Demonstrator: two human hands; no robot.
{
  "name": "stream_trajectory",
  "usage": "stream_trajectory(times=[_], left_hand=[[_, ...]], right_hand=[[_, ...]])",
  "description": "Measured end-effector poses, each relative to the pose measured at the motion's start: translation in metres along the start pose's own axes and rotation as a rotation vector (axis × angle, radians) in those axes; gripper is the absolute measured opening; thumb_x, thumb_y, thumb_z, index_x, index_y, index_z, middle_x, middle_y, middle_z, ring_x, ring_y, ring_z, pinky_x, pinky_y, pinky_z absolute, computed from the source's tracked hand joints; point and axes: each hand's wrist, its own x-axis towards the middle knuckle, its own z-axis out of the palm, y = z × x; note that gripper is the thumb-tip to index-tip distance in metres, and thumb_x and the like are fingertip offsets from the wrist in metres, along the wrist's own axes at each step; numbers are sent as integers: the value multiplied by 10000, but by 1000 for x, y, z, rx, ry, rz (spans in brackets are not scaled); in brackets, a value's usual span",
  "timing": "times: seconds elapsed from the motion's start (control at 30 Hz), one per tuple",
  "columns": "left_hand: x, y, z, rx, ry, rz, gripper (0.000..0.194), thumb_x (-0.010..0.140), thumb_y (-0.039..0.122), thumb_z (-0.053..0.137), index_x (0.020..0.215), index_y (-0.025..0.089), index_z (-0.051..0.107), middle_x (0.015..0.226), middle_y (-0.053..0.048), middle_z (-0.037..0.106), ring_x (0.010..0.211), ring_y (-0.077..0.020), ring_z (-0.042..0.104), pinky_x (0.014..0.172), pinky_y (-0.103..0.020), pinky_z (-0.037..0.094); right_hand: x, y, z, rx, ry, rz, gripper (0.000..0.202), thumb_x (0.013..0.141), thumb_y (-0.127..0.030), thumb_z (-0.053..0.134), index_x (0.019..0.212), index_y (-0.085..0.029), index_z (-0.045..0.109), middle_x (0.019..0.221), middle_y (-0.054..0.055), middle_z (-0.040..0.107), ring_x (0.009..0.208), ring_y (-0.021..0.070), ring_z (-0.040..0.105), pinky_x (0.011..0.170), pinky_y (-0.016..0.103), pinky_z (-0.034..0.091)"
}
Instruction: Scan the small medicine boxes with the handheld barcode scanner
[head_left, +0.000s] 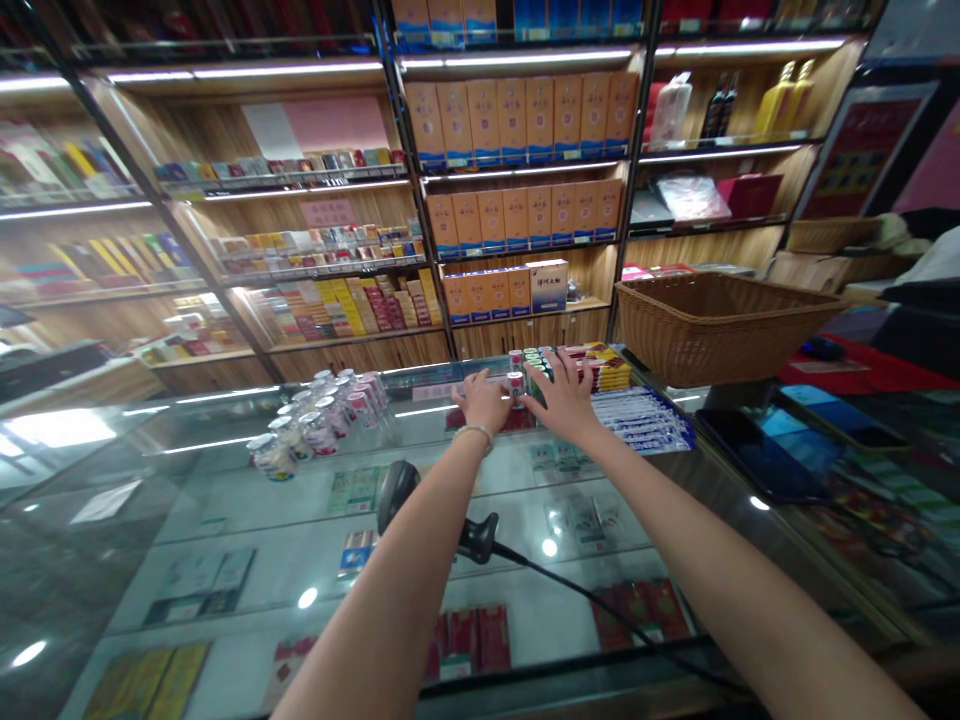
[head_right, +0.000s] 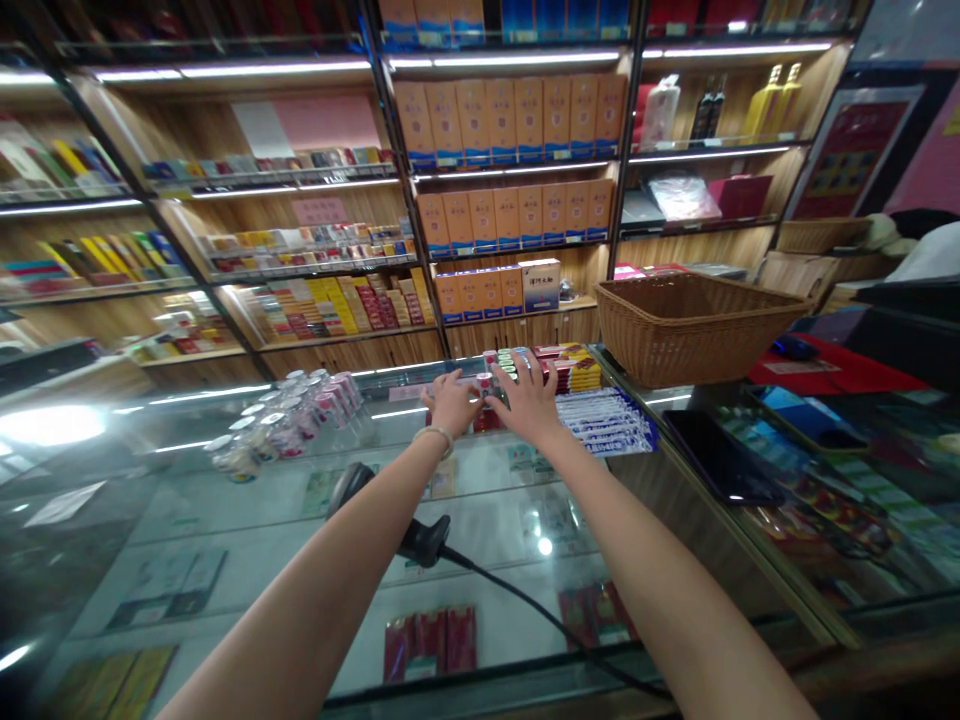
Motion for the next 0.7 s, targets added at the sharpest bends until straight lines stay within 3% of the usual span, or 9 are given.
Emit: stream_trajectory(times=[0.33,0.7], left_hand=[[22,0,16,-12,54,-25,249,907,414,666,1061,300,825,1633,-84,456,1492,-387,324,1222,-697,193],[40,7,25,-6,58,-68,262,898,397,655,1072,283,816,1627,-90,459,1510,-355,326,1246,-667,190]], right_hand=[[-3,5,0,-1,58,48,617,985,-583,540,1540,-315,515,1678,141,354,1564,402,193,1214,704,70],[0,6,6,-50,118,78,632,983,-608,542,1519,-274,538,1653,153,407,1554,374,243,1222,663,83]])
